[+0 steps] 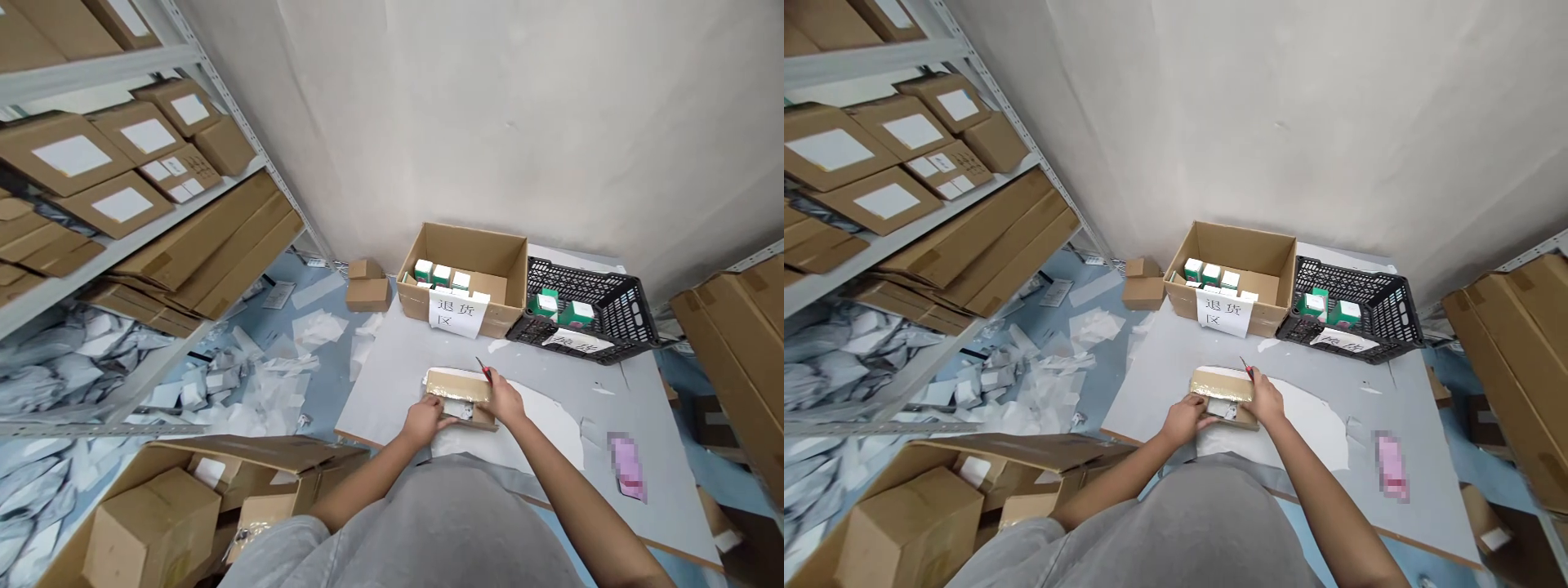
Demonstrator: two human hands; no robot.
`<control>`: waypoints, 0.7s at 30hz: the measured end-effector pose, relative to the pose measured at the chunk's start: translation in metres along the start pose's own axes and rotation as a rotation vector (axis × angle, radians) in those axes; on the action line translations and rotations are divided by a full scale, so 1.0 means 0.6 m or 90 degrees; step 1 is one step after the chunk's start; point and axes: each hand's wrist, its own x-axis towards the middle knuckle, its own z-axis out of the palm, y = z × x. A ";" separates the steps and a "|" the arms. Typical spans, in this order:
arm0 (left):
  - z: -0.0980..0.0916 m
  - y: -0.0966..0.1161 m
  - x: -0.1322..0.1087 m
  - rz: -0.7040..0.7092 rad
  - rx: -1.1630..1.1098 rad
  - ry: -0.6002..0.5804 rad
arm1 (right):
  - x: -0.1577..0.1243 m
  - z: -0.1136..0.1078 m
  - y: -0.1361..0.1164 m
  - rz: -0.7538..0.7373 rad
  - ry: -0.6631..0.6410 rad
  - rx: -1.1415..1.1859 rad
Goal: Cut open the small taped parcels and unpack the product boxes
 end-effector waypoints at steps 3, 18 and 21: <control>-0.008 -0.009 -0.001 -0.064 -0.130 0.020 | -0.015 0.033 0.015 -0.014 0.003 -0.008; -0.035 -0.044 0.002 0.051 0.043 0.026 | -0.027 0.182 0.199 0.278 0.017 0.144; -0.019 -0.043 -0.009 0.097 0.083 0.027 | -0.024 0.213 0.206 0.260 0.002 0.118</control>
